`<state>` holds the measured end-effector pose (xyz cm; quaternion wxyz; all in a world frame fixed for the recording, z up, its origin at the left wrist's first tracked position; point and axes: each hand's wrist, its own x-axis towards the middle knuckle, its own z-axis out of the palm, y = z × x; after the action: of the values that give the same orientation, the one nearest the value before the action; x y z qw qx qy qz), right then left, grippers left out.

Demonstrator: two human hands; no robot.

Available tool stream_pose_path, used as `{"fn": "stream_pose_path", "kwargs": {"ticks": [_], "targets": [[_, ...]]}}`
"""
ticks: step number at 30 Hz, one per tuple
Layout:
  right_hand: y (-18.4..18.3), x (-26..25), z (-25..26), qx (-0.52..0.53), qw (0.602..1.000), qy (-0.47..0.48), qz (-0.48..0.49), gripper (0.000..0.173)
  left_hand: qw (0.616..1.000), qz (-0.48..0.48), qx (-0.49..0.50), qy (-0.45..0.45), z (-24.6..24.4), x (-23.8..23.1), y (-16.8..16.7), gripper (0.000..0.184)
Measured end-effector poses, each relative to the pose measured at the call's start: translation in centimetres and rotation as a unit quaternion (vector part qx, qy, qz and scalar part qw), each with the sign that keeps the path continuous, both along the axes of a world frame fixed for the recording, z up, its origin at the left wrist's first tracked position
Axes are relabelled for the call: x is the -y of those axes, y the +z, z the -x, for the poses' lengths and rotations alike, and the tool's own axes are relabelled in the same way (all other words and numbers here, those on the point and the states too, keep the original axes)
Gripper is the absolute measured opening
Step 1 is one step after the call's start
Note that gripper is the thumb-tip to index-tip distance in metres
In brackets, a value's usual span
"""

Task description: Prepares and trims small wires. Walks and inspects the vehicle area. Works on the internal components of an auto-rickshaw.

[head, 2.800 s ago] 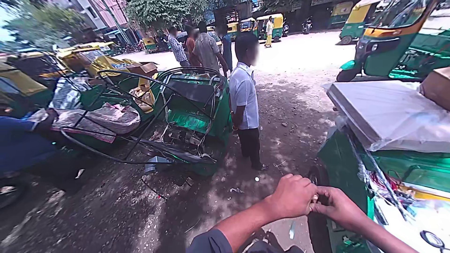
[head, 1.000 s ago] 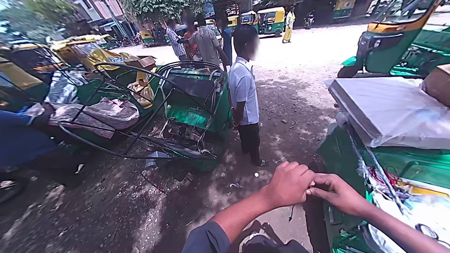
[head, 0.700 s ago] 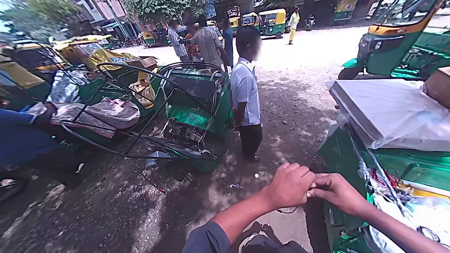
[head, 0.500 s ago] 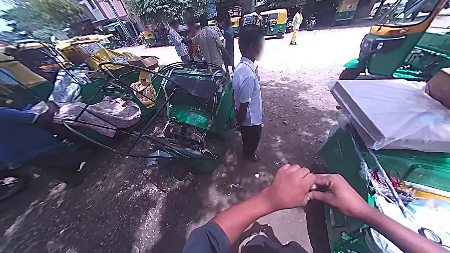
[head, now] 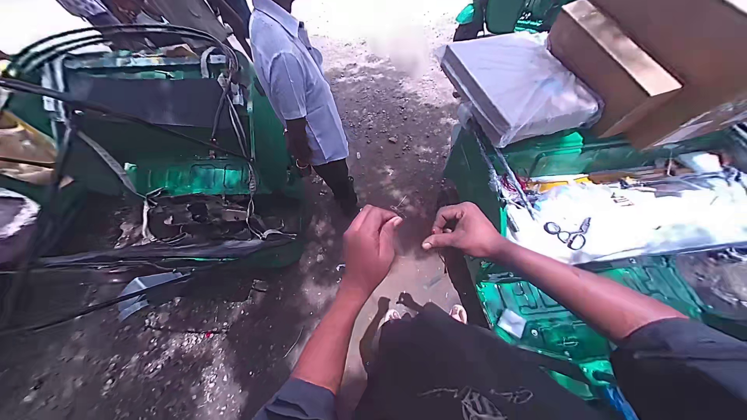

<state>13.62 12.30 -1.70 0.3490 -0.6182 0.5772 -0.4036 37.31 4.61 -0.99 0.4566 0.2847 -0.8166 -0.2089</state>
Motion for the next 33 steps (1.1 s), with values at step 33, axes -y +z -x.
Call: {"fn": "stream_pose_path", "kwargs": {"ticks": [33], "targets": [[-7.7,-14.4,-3.7,0.506,0.777,-0.363,0.098,0.018,0.619,-0.703,-0.189,-0.295,11.5,-9.0,-7.3,0.014]]}}
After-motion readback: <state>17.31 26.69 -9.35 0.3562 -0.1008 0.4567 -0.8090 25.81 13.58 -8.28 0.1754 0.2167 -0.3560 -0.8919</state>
